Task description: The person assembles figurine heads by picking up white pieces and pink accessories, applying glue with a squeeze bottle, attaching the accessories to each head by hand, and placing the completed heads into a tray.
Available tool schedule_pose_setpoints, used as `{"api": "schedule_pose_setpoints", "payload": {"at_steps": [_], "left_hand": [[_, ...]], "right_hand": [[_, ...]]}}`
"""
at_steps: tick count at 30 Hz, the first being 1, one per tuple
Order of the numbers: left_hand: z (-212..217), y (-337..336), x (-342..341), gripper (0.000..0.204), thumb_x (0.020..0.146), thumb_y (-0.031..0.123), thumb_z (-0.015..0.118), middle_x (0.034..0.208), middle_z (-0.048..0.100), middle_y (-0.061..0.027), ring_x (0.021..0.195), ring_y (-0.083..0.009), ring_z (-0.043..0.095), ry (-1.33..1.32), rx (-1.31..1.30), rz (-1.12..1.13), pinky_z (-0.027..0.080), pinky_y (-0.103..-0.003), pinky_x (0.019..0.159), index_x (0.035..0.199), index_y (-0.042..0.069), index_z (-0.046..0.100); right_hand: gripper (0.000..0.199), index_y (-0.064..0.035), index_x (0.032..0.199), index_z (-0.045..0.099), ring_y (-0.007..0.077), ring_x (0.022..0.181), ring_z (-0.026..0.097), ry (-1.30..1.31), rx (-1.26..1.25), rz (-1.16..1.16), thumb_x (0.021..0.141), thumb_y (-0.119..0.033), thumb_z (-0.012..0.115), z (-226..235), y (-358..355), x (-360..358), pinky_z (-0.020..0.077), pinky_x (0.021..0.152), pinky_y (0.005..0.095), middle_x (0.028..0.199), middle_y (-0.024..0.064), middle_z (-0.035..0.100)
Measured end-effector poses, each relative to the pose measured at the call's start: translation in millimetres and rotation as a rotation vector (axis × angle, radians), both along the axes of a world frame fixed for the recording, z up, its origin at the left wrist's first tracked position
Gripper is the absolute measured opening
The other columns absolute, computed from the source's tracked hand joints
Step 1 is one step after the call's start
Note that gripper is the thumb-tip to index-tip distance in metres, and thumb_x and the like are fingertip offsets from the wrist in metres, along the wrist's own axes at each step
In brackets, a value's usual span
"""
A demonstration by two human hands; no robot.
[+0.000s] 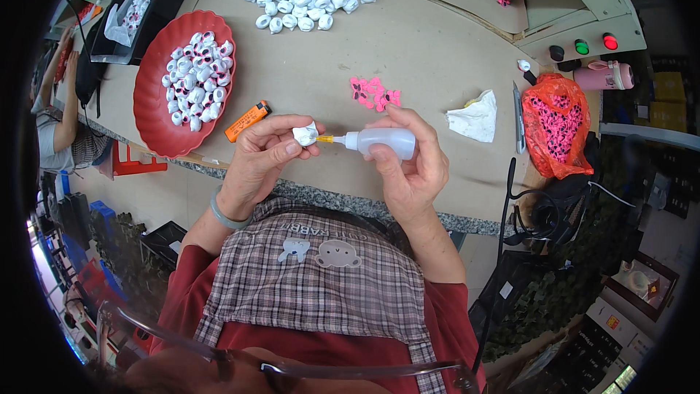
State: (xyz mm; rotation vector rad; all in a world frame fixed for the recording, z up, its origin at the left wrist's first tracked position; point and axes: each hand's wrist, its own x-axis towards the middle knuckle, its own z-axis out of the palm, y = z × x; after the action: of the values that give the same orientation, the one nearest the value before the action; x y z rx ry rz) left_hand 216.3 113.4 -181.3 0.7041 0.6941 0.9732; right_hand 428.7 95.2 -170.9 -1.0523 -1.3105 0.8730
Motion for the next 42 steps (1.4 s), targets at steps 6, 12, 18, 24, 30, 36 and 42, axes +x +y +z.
{"api": "schedule_pose_setpoints", "payload": {"at_steps": [6,12,18,24,30,36,42], "left_hand": [[-2,0,0,0.032,0.085,0.004,0.065,0.112,0.063,-0.0181,0.092,-0.0188,0.066,0.034,0.041,0.01,0.053,-0.028,0.084,0.116,-0.001,0.058],[-3,-1,2,0.032,0.084,0.003,0.066,0.111,0.063,-0.0166,0.092,-0.0195,0.066,0.035,0.04,0.03,0.054,-0.03,0.085,0.115,-0.001,0.058],[-5,0,1,0.032,0.084,0.003,0.067,0.11,0.063,-0.0151,0.093,-0.0201,0.065,0.031,0.045,0.035,0.054,-0.031,0.086,0.114,-0.001,0.057],[-3,1,-1,0.029,0.085,-0.004,0.062,0.111,0.062,-0.0127,0.101,-0.0212,0.063,0.028,0.022,0.003,0.052,-0.033,0.092,0.113,-0.002,0.056],[-6,2,0,0.03,0.084,-0.005,0.063,0.11,0.062,-0.0116,0.101,-0.0208,0.063,0.014,0.025,0.006,0.052,-0.033,0.092,0.113,-0.002,0.057],[-7,3,1,0.03,0.084,-0.004,0.063,0.109,0.062,-0.0113,0.101,-0.0204,0.063,0.014,0.022,0.007,0.053,-0.032,0.091,0.113,-0.001,0.057],[-8,4,-1,0.031,0.084,-0.003,0.063,0.109,0.062,-0.0111,0.1,-0.0205,0.064,0.006,0.01,0.0,0.053,-0.033,0.09,0.114,-0.001,0.056]], "right_hand": [[0.038,0.0044,0.118,0.054,0.0213,0.075,0.067,-0.235,0.148,-0.096,0.088,-0.016,0.066,-1,-7,2,0.0525,0.062,0.0298,0.09,0.0168,0.066],[0.041,0.0041,0.117,0.054,0.0237,0.074,0.068,-0.371,0.284,-0.09,0.085,-0.017,0.069,-2,-2,3,0.052,0.06,0.0291,0.092,0.0162,0.066],[0.041,0.0045,0.116,0.055,0.0233,0.074,0.068,-0.398,0.33,-0.099,0.084,-0.017,0.07,-3,0,2,0.0521,0.059,0.0285,0.094,0.0161,0.067],[0.042,0.0047,0.116,0.056,0.0234,0.074,0.068,-0.443,0.342,-0.083,0.082,-0.015,0.072,0,1,2,0.0526,0.059,0.0288,0.091,0.0165,0.067],[0.042,0.0048,0.115,0.057,0.0231,0.073,0.067,-0.473,0.33,-0.077,0.08,-0.013,0.073,5,1,0,0.0525,0.059,0.0282,0.085,0.0157,0.067],[0.042,0.0051,0.114,0.057,0.0227,0.073,0.067,-0.491,0.353,-0.058,0.08,-0.013,0.073,6,2,-2,0.0523,0.057,0.0281,0.086,0.0155,0.068],[0.043,0.0047,0.114,0.056,0.0223,0.071,0.067,-0.488,0.361,-0.084,0.079,-0.012,0.074,4,2,0,0.0523,0.057,0.0282,0.089,0.0147,0.068]]}}
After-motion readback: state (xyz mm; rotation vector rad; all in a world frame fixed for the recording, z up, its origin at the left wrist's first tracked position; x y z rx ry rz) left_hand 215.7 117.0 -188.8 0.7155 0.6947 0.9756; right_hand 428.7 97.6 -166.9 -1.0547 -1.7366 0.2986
